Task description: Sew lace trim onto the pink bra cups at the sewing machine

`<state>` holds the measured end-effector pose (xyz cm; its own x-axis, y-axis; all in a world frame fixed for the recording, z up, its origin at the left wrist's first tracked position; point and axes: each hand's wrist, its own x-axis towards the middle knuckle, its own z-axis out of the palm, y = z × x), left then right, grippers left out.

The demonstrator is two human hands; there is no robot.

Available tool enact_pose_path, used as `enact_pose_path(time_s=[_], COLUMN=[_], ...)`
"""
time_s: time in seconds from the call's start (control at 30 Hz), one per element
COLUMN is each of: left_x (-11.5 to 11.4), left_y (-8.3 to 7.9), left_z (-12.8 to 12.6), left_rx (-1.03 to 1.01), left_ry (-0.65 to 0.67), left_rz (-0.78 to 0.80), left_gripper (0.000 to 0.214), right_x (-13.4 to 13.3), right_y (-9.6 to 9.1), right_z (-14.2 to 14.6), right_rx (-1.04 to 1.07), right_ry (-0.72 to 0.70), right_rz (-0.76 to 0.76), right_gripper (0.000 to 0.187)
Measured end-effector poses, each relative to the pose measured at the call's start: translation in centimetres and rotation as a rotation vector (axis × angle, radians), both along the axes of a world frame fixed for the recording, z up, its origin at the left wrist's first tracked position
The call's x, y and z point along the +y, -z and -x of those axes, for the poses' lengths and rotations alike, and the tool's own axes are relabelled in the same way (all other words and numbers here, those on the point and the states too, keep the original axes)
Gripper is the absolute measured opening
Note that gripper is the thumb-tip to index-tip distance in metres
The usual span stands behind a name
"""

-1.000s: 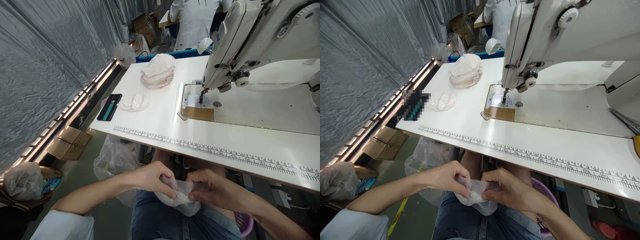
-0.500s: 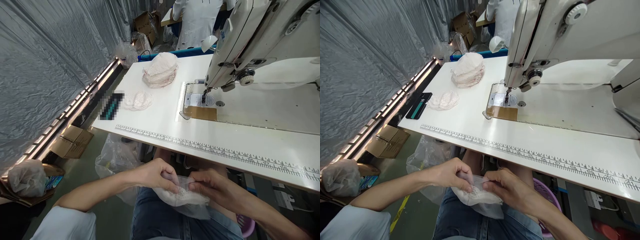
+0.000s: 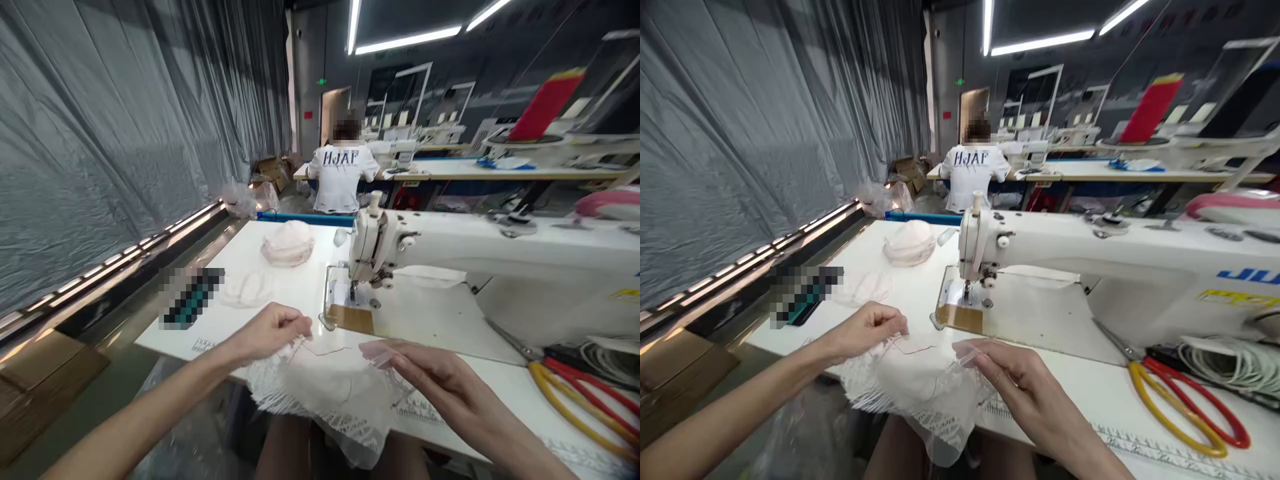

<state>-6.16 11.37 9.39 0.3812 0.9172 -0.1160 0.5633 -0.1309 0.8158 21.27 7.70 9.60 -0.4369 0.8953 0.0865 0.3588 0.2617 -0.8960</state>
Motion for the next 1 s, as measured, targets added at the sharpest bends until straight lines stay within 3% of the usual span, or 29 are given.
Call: enact_pose_path(time_s=[0.1,0.2,0.27,0.3,0.4,0.43,0.47,0.53,0.6,0.7,0.77,0.83,0.87,0.93,1.0], left_x=[4.0,4.8,2.9,1.4,-3.2,-4.2,-4.7,-4.8,-4.0,-3.1,-3.2,-3.3,-3.4,-3.2,-2.6], left_y=[-1.1,-1.5,-1.0,-0.4,1.9,2.6,3.2,3.7,3.1,1.0,-0.4,-1.3,-1.4,-1.1,-0.5], left_z=[2.2,2.2,0.0,-1.6,-7.2,-8.9,-10.2,-11.6,-11.6,-10.3,-9.5,-9.1,-8.9,-8.6,-8.1], left_rx=[0.289,0.345,0.338,0.327,0.195,0.126,0.070,-0.065,-0.204,-0.391,-0.503,-0.573,-0.587,-0.581,-0.570], left_ry=[-0.105,-0.184,-0.172,-0.114,0.114,0.133,0.116,0.114,0.150,0.147,0.091,0.037,0.015,-0.031,-0.092], left_rz=[-0.274,-0.421,-0.520,-0.646,-0.857,-0.944,-0.983,-0.925,-0.759,-0.343,-0.005,0.270,0.353,0.444,0.451], left_gripper=[0.046,0.030,0.025,0.029,0.066,0.079,0.078,0.050,0.036,0.024,0.021,0.024,0.029,0.038,0.042], right_x=[1.1,1.6,1.5,1.2,-0.2,-0.9,-1.5,-2.6,-3.1,-2.6,-2.0,-1.7,-1.7,-1.8,-1.8], right_y=[0.4,1.8,2.5,2.7,2.2,1.9,1.6,1.4,2.0,3.6,4.6,5.0,5.0,5.0,5.0], right_z=[-0.3,-0.7,-0.8,-0.6,0.3,0.7,0.9,0.6,-0.7,-3.3,-4.0,-3.5,-2.8,-1.3,-0.3], right_rx=[0.198,0.387,0.450,0.476,0.594,0.633,0.660,0.652,0.551,0.328,0.257,0.281,0.324,0.425,0.460], right_ry=[0.149,0.331,0.413,0.447,0.496,0.472,0.428,0.329,0.291,0.259,0.140,-0.013,-0.086,-0.183,-0.156], right_rz=[0.199,0.373,0.407,0.411,0.434,0.440,0.431,0.354,0.200,-0.076,-0.138,-0.006,0.099,0.294,0.399], right_gripper=[0.039,0.039,0.039,0.039,0.035,0.033,0.030,0.030,0.032,0.040,0.065,0.083,0.082,0.061,0.037])
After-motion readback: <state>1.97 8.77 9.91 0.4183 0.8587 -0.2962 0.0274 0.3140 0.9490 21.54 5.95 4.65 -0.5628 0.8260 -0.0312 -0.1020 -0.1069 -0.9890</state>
